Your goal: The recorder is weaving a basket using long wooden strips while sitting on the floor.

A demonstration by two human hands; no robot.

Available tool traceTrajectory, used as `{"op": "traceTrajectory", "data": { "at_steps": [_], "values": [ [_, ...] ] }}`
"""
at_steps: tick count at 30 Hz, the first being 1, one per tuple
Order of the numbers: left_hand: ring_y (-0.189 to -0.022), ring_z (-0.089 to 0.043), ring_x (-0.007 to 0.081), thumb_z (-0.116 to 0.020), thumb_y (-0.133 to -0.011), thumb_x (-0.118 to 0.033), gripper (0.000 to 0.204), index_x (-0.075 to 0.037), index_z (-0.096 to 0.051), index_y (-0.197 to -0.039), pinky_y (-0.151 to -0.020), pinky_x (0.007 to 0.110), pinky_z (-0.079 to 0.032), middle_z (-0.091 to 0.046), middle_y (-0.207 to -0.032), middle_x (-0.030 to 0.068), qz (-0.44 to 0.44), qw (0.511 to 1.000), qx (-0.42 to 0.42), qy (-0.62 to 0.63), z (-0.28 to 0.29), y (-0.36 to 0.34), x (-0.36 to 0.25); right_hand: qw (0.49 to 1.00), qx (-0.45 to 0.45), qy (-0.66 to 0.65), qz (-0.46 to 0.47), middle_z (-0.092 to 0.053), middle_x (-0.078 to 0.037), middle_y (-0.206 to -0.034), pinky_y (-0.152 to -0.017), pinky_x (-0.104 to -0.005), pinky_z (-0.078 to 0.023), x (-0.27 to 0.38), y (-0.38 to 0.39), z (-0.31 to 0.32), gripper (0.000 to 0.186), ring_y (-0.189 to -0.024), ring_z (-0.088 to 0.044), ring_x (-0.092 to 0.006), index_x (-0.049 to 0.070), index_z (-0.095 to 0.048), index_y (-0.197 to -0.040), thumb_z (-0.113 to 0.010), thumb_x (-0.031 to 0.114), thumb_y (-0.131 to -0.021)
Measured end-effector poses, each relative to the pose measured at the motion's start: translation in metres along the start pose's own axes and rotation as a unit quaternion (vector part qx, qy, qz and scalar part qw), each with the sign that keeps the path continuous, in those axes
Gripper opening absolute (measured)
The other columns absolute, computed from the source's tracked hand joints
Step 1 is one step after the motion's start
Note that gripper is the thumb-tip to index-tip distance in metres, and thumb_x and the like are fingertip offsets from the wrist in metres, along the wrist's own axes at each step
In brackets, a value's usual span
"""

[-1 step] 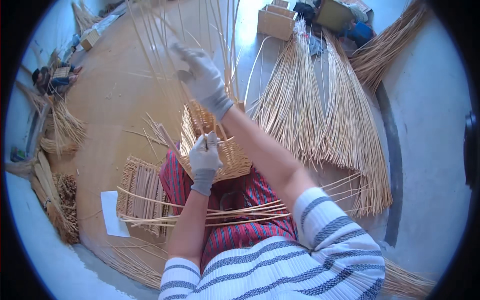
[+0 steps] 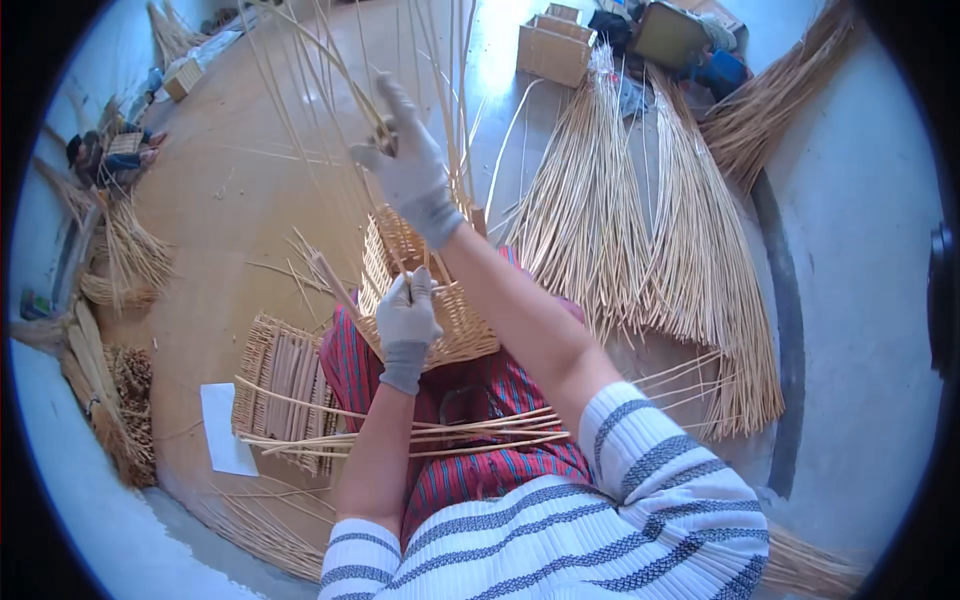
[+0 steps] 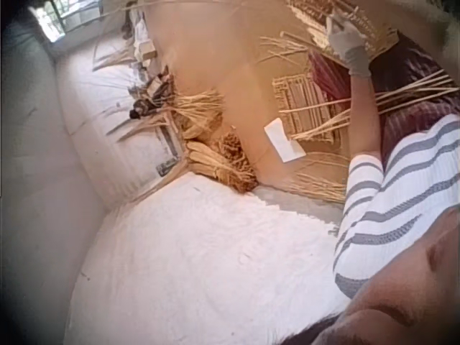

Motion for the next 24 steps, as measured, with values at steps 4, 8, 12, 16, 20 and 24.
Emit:
{"op": "traceTrajectory", "data": {
  "at_steps": [4, 8, 12, 16, 20, 24],
  "values": [
    [-0.043, -0.055, 0.0088, -0.064, -0.098, -0.029, 0.030, -0.003, -0.060, -0.083, -0.035, 0.025, -0.042, -0.055, -0.064, -0.0002, 0.024, 0.997, 0.005, 0.071, 0.016, 0.008, 0.009, 0.966, -0.200, 0.117, 0.114, -0.061, -0.006, -0.083, -0.076, -0.0307, -0.051, -0.003, 0.077, 0.042, 0.029, -0.079, -0.059, -0.0175, 0.002, -0.055, -0.124, -0.058, 0.012, -0.097],
    [-0.049, -0.057, 0.0079, -0.071, -0.094, -0.026, 0.025, -0.004, -0.060, -0.086, -0.042, 0.025, -0.050, -0.058, -0.066, -0.0013, 0.027, 0.994, 0.054, 0.094, 0.004, 0.003, 0.003, 0.911, -0.212, -0.342, -0.087, -0.045, 0.001, -0.063, -0.054, -0.0305, -0.047, -0.058, 0.164, 0.102, 0.029, -0.051, -0.042, -0.0096, 0.006, -0.054, -0.097, -0.046, 0.032, -0.106],
    [-0.060, -0.062, 0.0091, -0.081, -0.084, -0.035, 0.037, -0.003, -0.064, -0.082, -0.053, 0.025, -0.055, -0.061, -0.068, 0.0033, 0.072, 0.993, 0.024, 0.094, 0.010, 0.007, -0.003, 0.877, -0.234, -0.344, -0.240, -0.030, 0.004, -0.058, -0.053, -0.0317, -0.037, -0.035, 0.169, 0.085, 0.036, -0.052, -0.034, -0.0100, 0.011, -0.050, -0.097, -0.043, 0.046, -0.105],
    [-0.075, -0.067, 0.0124, -0.074, -0.091, -0.023, 0.027, -0.002, -0.064, -0.103, -0.063, 0.030, -0.059, -0.066, -0.092, 0.0032, 0.049, 0.987, 0.098, 0.117, 0.002, 0.000, -0.004, 0.912, -0.122, -0.357, -0.163, -0.045, 0.002, -0.065, -0.057, -0.0297, -0.042, -0.019, 0.174, 0.102, 0.034, -0.057, -0.043, -0.0104, 0.009, -0.055, -0.098, -0.041, 0.038, -0.108],
    [-0.107, -0.062, 0.0139, -0.070, -0.094, -0.019, 0.047, 0.000, -0.053, -0.133, -0.089, 0.030, -0.054, -0.061, -0.126, 0.0090, -0.133, 0.977, 0.140, 0.089, 0.065, 0.067, -0.032, 0.907, -0.026, -0.150, -0.393, -0.060, -0.004, -0.090, -0.076, -0.0311, -0.051, -0.057, 0.208, 0.134, 0.024, -0.081, -0.059, -0.0144, 0.004, -0.060, -0.112, -0.051, 0.023, -0.103],
    [-0.107, -0.065, 0.0217, -0.073, -0.087, -0.020, 0.030, -0.008, -0.067, -0.114, -0.103, 0.043, -0.045, -0.069, -0.108, 0.0088, -0.212, 0.903, 0.236, -0.289, 0.141, 0.111, -0.007, 0.862, 0.457, 0.142, -0.169, -0.069, -0.009, -0.094, -0.078, -0.0351, -0.053, 0.017, 0.287, 0.070, 0.027, -0.088, -0.068, -0.0241, 0.010, -0.069, -0.105, -0.072, 0.029, -0.086]
  ]
}}
Point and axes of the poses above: each hand's wrist, its own y-axis away from the middle knuckle, its own z-axis out of the back of the hand, x = y × z, the point moved 6 cm from there along -y, towards the middle knuckle
